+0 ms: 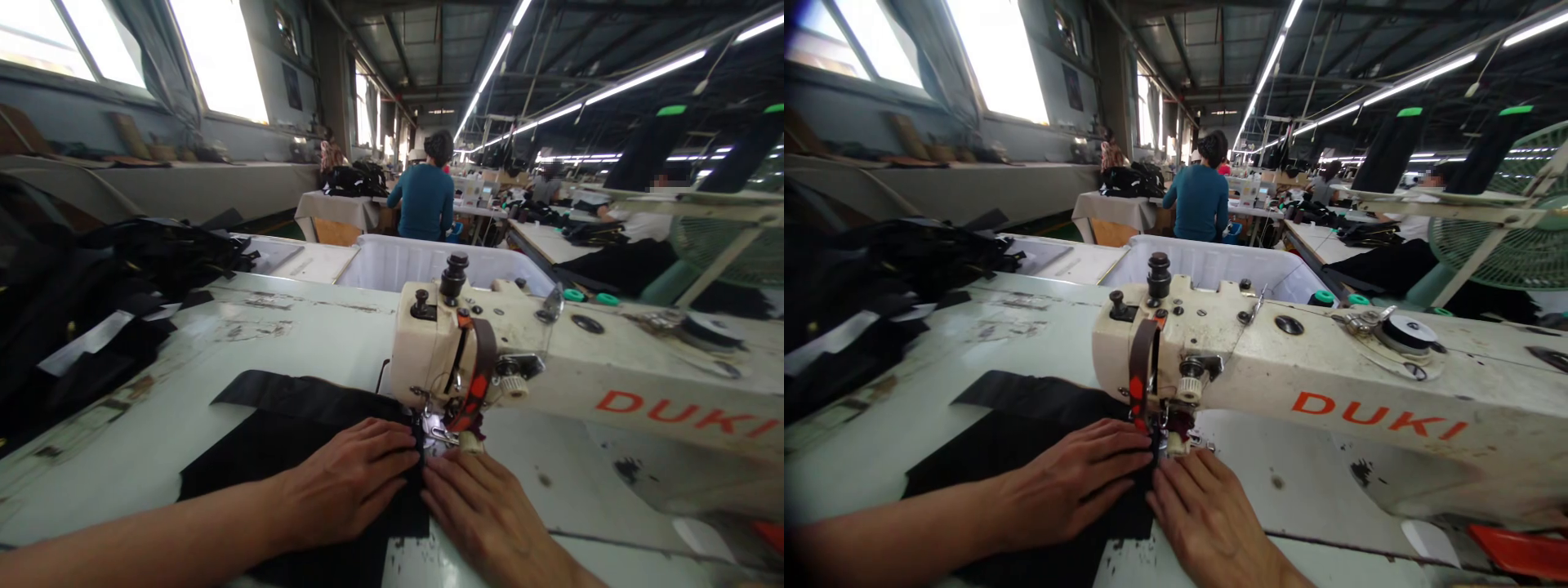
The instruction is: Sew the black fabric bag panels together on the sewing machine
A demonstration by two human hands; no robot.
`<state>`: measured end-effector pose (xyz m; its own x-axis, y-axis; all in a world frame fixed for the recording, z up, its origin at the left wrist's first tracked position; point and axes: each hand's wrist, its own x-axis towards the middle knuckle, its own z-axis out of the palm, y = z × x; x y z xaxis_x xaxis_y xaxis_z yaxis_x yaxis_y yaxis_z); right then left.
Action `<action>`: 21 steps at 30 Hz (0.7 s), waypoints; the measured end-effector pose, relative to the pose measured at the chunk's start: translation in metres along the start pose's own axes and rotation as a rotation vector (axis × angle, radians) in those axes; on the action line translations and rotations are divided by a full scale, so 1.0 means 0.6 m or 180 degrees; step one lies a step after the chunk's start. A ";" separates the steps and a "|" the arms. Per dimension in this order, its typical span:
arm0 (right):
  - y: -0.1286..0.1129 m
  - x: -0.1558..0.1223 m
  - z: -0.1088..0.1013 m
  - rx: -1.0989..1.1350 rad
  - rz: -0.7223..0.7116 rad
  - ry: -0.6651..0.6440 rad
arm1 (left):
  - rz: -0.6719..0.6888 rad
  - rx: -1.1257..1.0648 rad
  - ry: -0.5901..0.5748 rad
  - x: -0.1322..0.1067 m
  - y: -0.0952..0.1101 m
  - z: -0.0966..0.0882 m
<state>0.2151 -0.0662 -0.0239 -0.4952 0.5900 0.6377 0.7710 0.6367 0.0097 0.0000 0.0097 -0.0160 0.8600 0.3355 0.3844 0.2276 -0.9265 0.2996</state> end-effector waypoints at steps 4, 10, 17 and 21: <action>0.007 -0.002 -0.004 -0.0047 0.0222 -0.0102 | 0.0023 0.0028 0.0020 0.001 0.006 -0.002; 0.014 -0.006 -0.003 -0.0123 0.0199 -0.0605 | -0.0086 -0.0139 -0.0108 0.004 0.012 -0.011; 0.015 -0.035 0.035 -0.0283 0.0472 -0.0760 | 0.0121 -0.0185 -0.0244 0.003 -0.017 -0.025; 0.018 -0.037 0.036 -0.0284 0.0382 -0.0784 | 0.0114 -0.0174 -0.0105 0.004 -0.017 -0.025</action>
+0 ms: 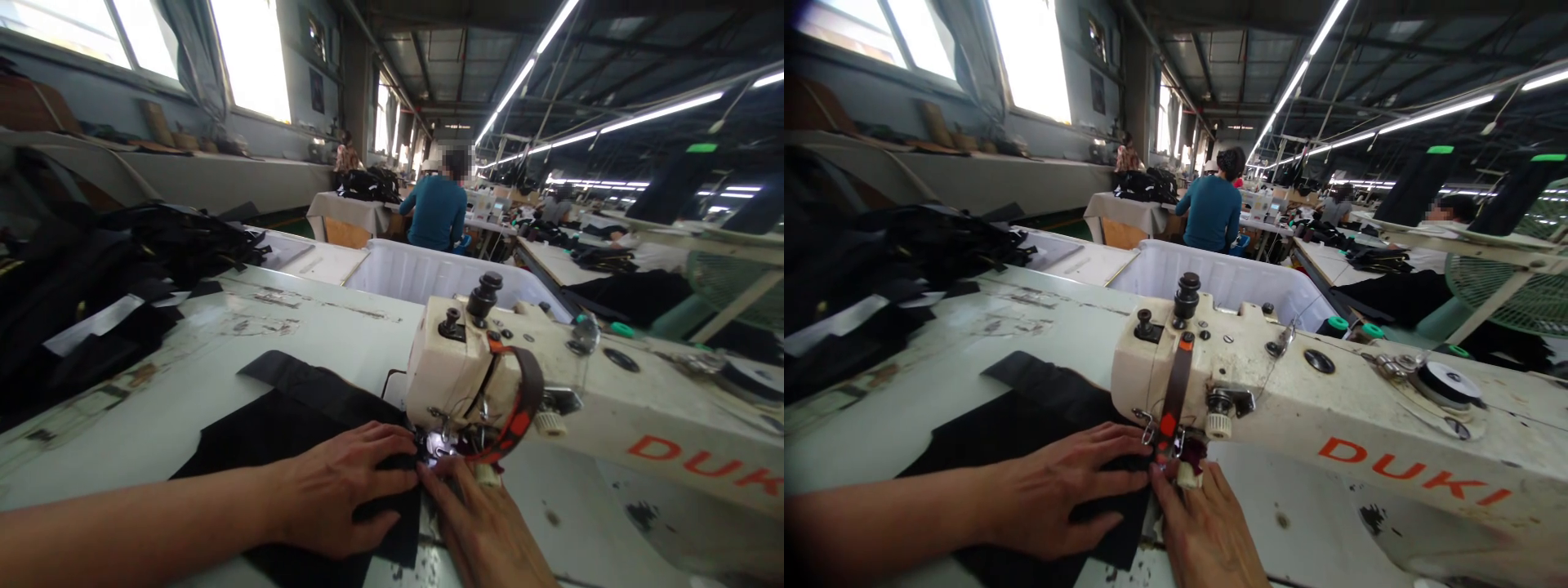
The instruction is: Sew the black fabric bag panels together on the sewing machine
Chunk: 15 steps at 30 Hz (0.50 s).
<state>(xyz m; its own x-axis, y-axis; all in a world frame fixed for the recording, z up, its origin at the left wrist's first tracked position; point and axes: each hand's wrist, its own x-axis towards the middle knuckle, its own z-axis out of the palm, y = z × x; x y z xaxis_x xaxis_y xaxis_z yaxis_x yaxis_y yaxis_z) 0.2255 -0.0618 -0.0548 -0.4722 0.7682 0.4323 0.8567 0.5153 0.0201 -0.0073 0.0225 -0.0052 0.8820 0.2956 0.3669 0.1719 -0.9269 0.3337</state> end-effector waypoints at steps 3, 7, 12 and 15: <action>0.001 0.008 -0.015 -0.0034 -0.0104 -0.0143 | -0.0060 -0.0049 -0.0026 0.002 0.006 0.000; 0.001 0.014 -0.025 -0.0084 -0.0036 -0.0268 | -0.0075 -0.0107 -0.0032 0.005 0.009 -0.002; 0.001 0.017 -0.023 -0.0085 -0.0036 -0.0159 | -0.0163 -0.0249 -0.0186 0.011 0.009 -0.003; 0.003 0.021 -0.026 -0.0068 -0.0058 -0.0110 | -0.0196 -0.0229 -0.0214 0.011 0.009 -0.002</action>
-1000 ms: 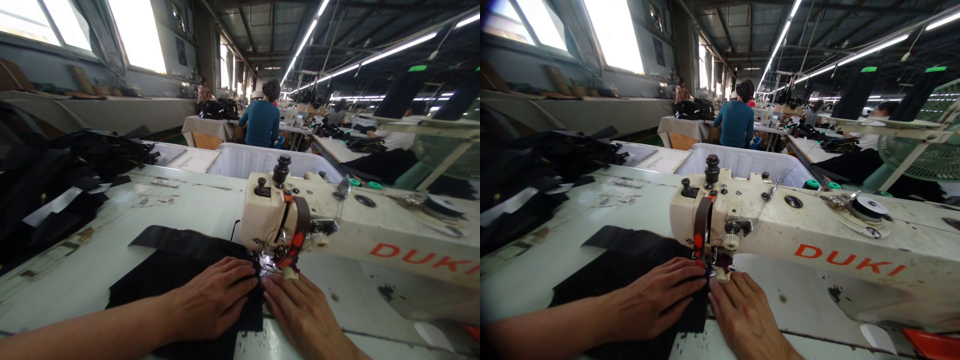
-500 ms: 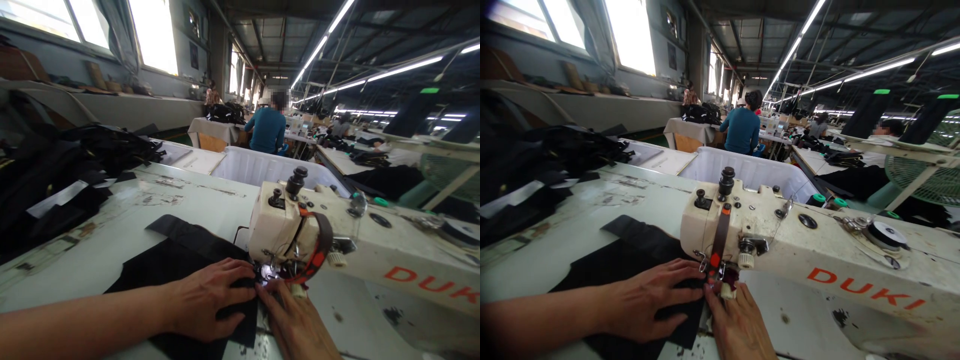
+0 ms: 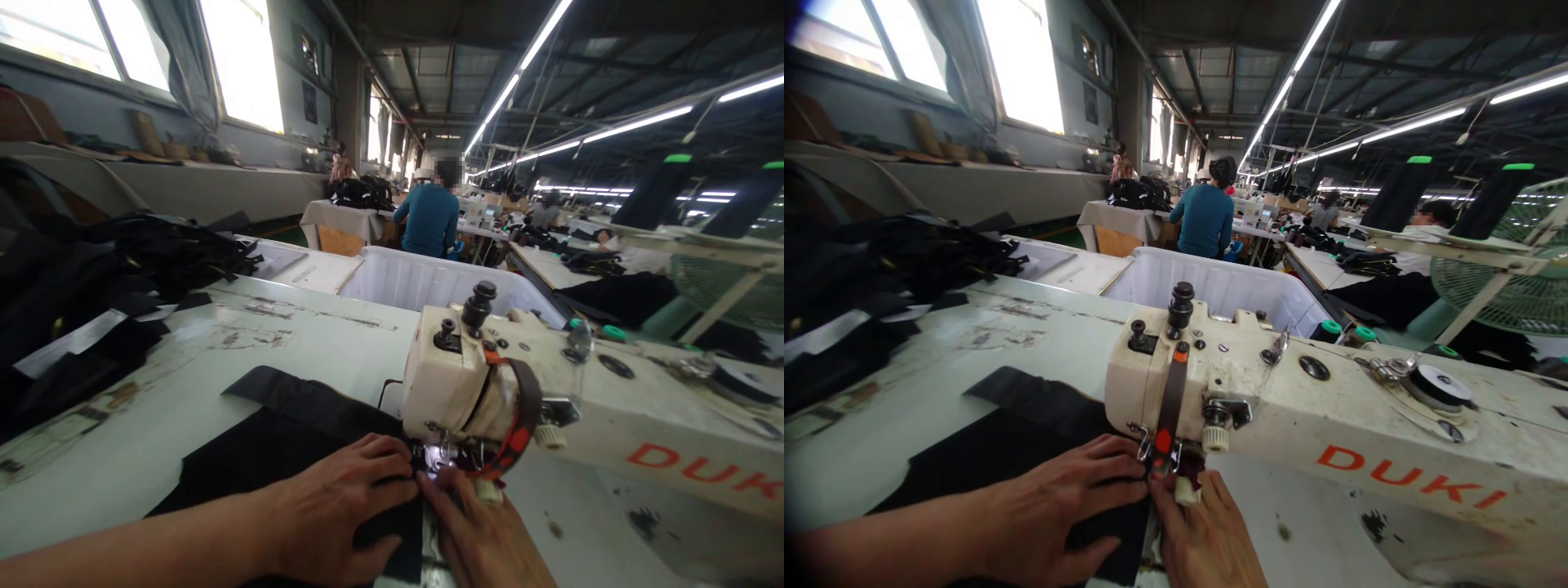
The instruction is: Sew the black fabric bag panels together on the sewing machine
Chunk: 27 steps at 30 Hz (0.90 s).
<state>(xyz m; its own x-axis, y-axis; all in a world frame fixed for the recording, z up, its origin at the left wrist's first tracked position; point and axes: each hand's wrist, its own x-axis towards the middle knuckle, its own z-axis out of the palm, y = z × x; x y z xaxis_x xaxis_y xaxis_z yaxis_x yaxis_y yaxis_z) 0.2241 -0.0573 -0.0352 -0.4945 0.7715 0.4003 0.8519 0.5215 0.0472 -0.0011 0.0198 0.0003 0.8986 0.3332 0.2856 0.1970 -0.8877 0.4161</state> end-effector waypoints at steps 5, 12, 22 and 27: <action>0.001 0.009 -0.006 -0.0054 -0.0103 0.0213 | 0.0000 0.0106 -0.0023 -0.001 0.000 0.001; -0.006 0.016 -0.011 -0.0015 -0.0075 0.0306 | 0.0014 0.0179 0.0082 -0.002 0.000 0.003; -0.014 0.020 0.003 -0.0295 -0.0011 0.0154 | -0.0027 0.0206 -0.0008 -0.003 0.001 0.004; -0.021 0.025 0.014 -0.0573 -0.0035 0.0192 | -0.0014 0.0231 0.0093 -0.003 0.000 0.009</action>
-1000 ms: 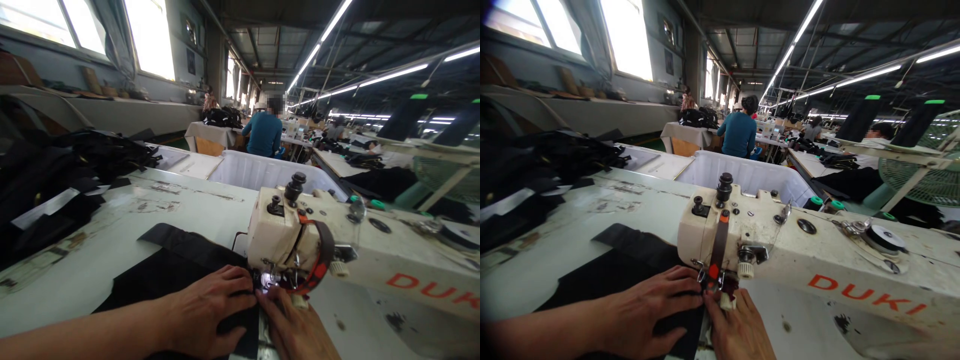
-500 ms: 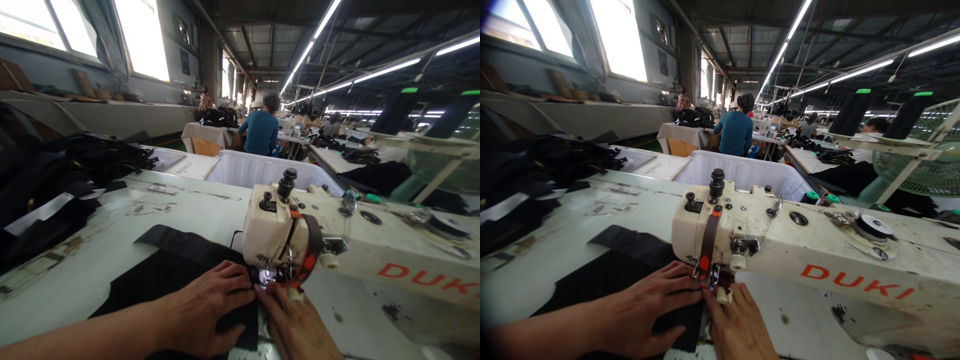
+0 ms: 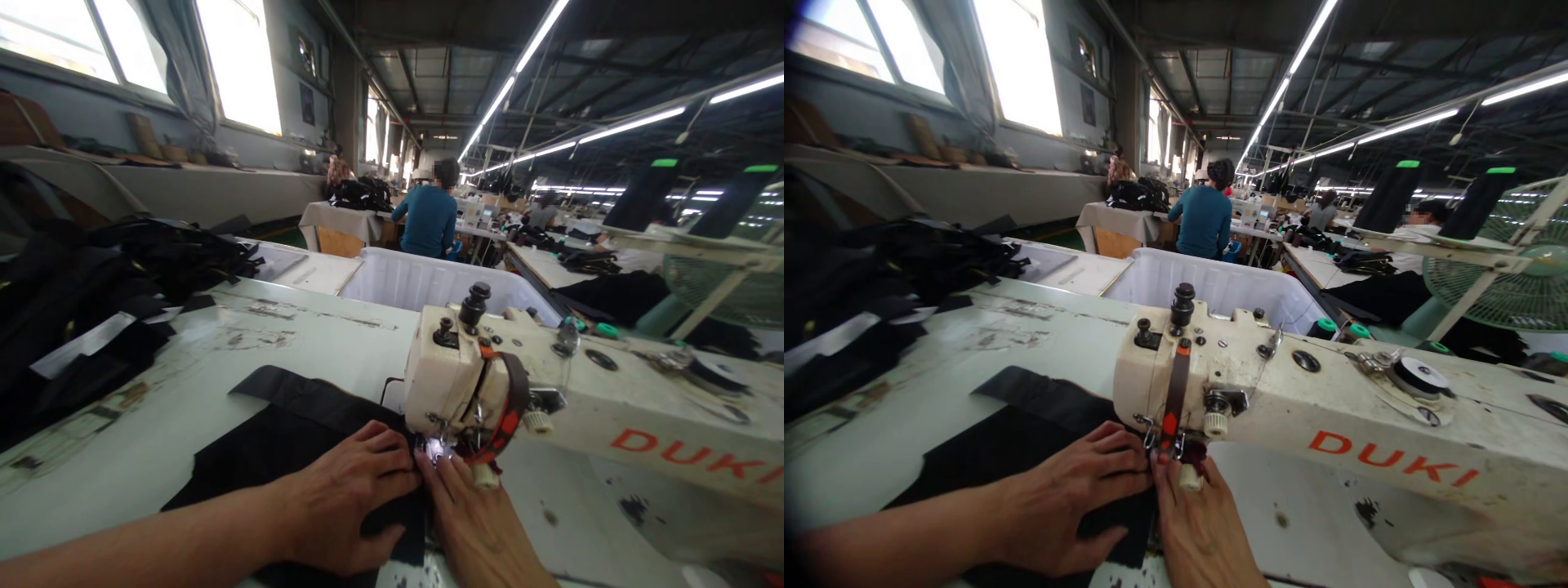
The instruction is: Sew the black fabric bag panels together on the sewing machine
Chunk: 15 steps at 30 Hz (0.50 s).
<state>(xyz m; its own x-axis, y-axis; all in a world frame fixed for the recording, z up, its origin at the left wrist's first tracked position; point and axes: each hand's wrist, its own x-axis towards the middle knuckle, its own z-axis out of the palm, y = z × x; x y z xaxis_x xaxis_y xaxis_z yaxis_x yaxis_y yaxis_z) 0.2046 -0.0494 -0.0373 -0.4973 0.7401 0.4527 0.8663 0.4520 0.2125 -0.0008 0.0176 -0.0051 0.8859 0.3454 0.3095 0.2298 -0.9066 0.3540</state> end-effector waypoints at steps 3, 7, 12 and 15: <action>0.003 -0.004 -0.001 0.0074 0.0047 -0.0005 | -0.0007 0.0041 0.0011 -0.001 0.001 0.001; 0.014 -0.015 -0.009 0.0392 0.0012 -0.0040 | -0.0067 0.0092 -0.0013 -0.002 0.003 0.001; 0.016 -0.019 -0.013 0.0478 -0.0007 -0.0100 | -0.0014 0.0094 0.0045 -0.002 0.002 0.000; 0.015 -0.016 -0.011 0.0559 0.0001 -0.0020 | 0.0024 0.0123 0.0122 0.000 0.000 -0.001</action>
<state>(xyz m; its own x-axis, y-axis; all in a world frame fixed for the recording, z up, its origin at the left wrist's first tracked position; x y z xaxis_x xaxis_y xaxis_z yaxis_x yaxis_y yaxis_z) 0.2176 -0.0560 -0.0341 -0.4978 0.7431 0.4472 0.8451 0.5315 0.0576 -0.0008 0.0177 -0.0047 0.8718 0.3470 0.3459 0.2394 -0.9176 0.3173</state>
